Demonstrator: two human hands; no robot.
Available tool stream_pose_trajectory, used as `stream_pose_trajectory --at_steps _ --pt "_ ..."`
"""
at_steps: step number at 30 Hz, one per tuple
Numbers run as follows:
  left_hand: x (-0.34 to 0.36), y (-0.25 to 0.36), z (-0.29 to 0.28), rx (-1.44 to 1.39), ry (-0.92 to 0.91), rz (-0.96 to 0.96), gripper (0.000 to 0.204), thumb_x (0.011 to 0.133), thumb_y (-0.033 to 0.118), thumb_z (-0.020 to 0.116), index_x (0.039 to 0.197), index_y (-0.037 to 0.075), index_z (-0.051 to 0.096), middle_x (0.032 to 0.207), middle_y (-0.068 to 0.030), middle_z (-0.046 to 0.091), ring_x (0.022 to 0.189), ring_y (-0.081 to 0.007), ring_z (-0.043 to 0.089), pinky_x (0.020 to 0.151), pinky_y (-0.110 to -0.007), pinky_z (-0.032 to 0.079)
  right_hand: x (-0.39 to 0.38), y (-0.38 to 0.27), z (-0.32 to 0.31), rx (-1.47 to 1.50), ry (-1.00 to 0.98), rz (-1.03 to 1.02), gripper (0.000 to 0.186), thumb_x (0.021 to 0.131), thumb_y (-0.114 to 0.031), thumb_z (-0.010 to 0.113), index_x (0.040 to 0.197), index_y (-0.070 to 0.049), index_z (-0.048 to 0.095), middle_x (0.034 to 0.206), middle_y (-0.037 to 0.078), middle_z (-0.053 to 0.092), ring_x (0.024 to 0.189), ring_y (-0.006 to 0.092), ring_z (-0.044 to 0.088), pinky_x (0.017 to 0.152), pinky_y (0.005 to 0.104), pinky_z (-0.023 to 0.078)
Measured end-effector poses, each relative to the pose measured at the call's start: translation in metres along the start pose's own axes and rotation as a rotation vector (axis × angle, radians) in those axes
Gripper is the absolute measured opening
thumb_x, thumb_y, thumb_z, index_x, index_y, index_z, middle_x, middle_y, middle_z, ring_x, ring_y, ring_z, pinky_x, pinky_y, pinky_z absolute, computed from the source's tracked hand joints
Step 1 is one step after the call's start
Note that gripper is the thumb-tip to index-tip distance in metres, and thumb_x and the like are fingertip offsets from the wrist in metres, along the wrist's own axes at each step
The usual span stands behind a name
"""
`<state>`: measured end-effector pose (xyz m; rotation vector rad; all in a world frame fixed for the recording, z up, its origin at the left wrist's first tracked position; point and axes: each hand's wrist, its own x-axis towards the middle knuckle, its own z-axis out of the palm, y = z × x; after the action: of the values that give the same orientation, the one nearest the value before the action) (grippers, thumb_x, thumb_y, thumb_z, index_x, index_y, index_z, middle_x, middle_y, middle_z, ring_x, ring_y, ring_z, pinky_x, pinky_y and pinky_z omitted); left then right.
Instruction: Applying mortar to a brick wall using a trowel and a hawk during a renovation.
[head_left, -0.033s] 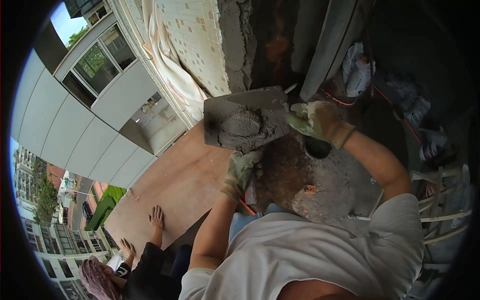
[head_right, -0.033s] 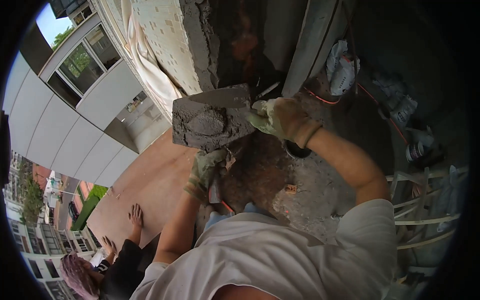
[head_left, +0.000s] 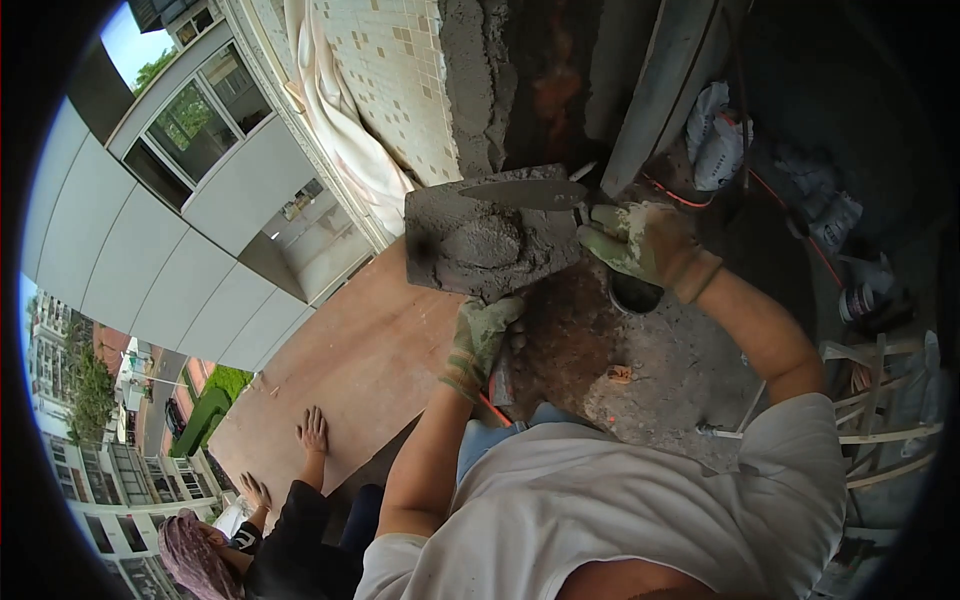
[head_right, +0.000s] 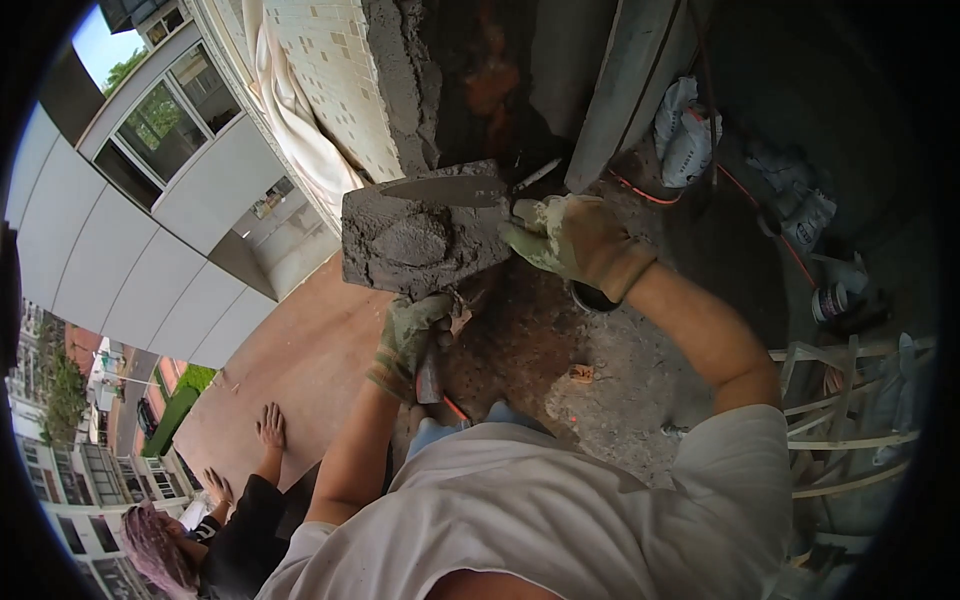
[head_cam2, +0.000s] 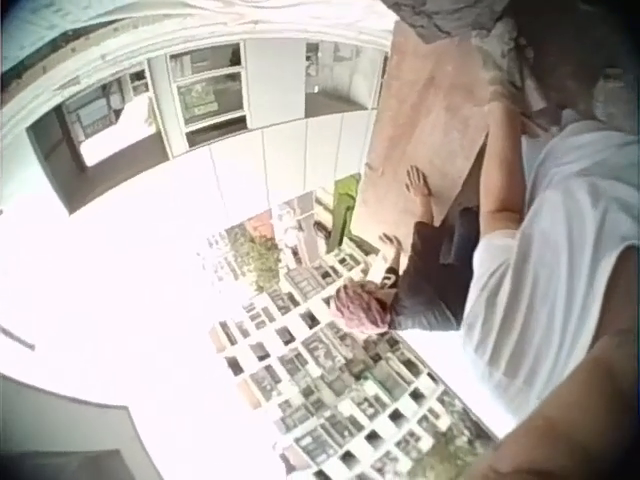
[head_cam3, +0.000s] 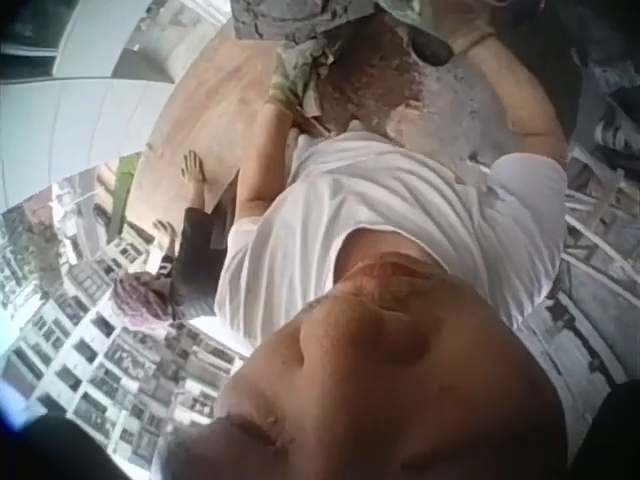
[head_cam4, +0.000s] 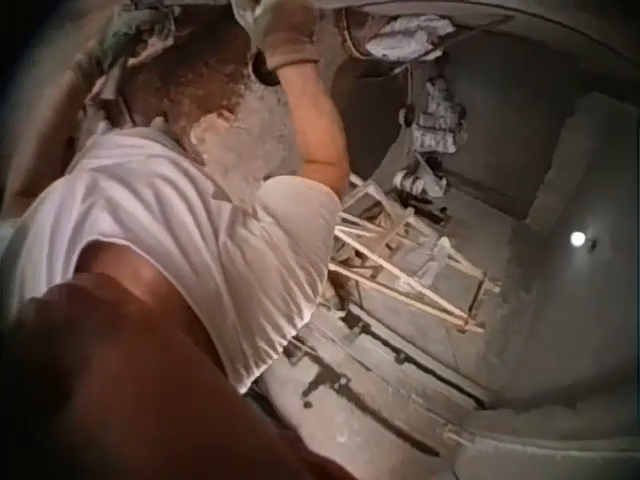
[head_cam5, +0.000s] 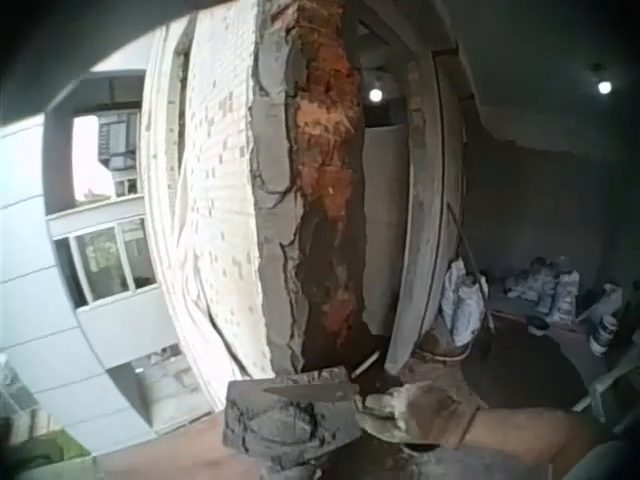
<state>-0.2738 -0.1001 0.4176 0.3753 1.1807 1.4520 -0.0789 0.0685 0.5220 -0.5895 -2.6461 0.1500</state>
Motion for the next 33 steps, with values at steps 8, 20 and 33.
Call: stream_pose_trajectory --at_steps 8,20,33 --pt "0.003 -0.005 -0.021 0.315 -0.15 0.087 0.026 0.083 0.012 0.067 0.106 0.0 0.065 0.088 -0.0077 0.068 0.073 -0.0208 0.064 0.065 -0.034 0.054 -0.056 -0.002 0.027 -0.496 -0.086 -0.219 0.036 0.089 -0.036 0.063 0.118 -0.016 0.07 0.108 0.004 0.07 0.089 0.0212 0.066 0.071 0.0383 0.053" --pt "0.026 0.013 -0.089 0.375 -0.348 -0.068 0.022 0.085 0.012 0.066 0.106 0.005 0.069 0.088 -0.0037 0.07 0.077 -0.011 0.063 0.063 -0.029 0.051 -0.024 -0.092 0.036 0.366 0.292 0.507 0.027 0.09 -0.028 0.07 0.104 -0.005 0.071 0.083 0.013 0.07 0.069 0.0291 0.066 0.063 0.0357 0.052" --pt "0.039 -0.028 -0.105 0.489 -0.655 0.231 0.029 0.083 0.02 0.07 0.109 0.008 0.071 0.101 -0.0139 0.072 0.088 -0.0295 0.069 0.075 -0.038 0.054 0.04 -0.126 -0.046 -0.623 0.343 -0.023 0.026 0.091 -0.008 0.058 0.115 -0.01 0.065 0.123 0.007 0.064 0.097 0.0281 0.065 0.081 0.0371 0.055"
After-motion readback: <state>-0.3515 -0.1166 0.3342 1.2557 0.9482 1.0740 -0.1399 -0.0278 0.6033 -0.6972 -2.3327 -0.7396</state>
